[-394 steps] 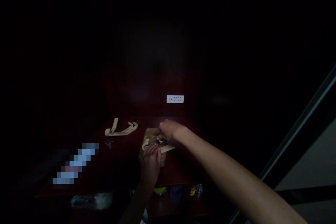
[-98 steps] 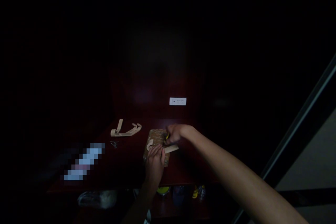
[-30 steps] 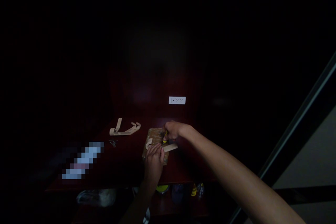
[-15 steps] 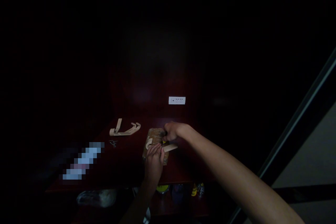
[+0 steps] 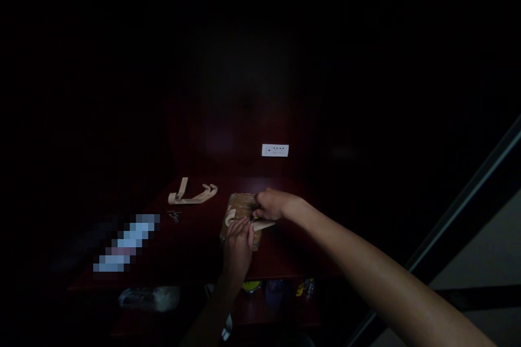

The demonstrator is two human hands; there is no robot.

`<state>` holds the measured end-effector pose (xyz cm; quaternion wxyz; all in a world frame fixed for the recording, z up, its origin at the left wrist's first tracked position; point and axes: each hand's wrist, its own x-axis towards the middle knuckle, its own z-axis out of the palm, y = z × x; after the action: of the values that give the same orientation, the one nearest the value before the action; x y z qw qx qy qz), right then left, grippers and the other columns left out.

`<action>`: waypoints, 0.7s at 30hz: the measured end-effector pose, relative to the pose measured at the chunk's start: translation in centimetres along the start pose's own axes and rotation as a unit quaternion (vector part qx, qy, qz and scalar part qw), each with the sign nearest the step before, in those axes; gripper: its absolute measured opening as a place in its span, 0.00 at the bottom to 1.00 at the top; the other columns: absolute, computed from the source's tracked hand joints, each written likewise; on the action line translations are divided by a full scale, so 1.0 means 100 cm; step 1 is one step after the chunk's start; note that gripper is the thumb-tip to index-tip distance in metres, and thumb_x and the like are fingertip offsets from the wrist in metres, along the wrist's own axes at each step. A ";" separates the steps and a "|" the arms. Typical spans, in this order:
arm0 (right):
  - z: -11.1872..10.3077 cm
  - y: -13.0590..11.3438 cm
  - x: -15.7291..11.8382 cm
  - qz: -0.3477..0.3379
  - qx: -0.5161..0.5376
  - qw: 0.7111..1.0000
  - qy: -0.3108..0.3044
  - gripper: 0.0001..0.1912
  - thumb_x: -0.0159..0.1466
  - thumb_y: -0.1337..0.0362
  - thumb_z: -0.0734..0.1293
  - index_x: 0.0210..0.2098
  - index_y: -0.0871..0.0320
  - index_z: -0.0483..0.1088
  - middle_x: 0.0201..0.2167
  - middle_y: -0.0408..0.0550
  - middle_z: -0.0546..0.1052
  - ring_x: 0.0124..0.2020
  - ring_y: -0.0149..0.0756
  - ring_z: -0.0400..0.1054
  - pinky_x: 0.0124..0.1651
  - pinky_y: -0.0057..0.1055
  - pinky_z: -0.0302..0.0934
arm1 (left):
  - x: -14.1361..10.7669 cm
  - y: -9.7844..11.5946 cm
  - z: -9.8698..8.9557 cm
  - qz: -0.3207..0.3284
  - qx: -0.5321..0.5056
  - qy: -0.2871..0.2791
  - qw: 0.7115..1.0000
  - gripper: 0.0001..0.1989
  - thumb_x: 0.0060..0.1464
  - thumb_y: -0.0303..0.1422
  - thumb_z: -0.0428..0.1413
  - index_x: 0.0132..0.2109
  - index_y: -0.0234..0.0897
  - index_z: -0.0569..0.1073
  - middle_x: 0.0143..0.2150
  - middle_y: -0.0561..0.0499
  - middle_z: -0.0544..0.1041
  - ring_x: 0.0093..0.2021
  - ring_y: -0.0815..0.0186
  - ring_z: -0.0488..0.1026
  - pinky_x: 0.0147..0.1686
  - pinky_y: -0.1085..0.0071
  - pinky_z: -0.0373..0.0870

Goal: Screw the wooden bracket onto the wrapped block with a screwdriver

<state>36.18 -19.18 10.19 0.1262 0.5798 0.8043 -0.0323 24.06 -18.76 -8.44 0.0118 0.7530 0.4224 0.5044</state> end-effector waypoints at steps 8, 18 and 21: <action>-0.003 -0.005 0.006 -0.013 0.004 1.000 0.006 0.15 0.58 0.56 0.65 0.40 0.58 0.74 0.33 0.50 0.77 0.32 0.37 0.71 0.28 0.26 0.55 | 0.002 0.002 -0.002 0.005 0.013 0.001 1.000 0.12 0.60 0.26 0.48 0.44 0.30 0.76 0.44 0.42 0.79 0.48 0.59 0.73 0.53 0.57 0.67; -0.006 -0.007 0.008 -0.031 0.000 1.000 0.000 0.15 0.59 0.58 0.65 0.42 0.59 0.74 0.33 0.50 0.78 0.32 0.36 0.71 0.28 0.26 0.55 | 0.000 0.003 -0.001 0.007 0.007 0.009 1.000 0.13 0.59 0.26 0.47 0.43 0.32 0.75 0.45 0.42 0.78 0.48 0.59 0.73 0.54 0.56 0.66; -0.006 -0.007 0.008 -0.035 -0.005 0.999 -0.004 0.15 0.59 0.58 0.65 0.42 0.59 0.75 0.34 0.51 0.78 0.32 0.36 0.71 0.29 0.26 0.55 | 0.001 0.003 -0.001 0.008 0.008 0.004 1.000 0.13 0.60 0.26 0.47 0.43 0.32 0.75 0.45 0.42 0.78 0.48 0.59 0.73 0.53 0.56 0.67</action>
<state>35.13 -18.51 10.54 0.1314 0.5508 0.8235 -0.0353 24.19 -18.97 -8.15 0.0002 0.7541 0.4206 0.5044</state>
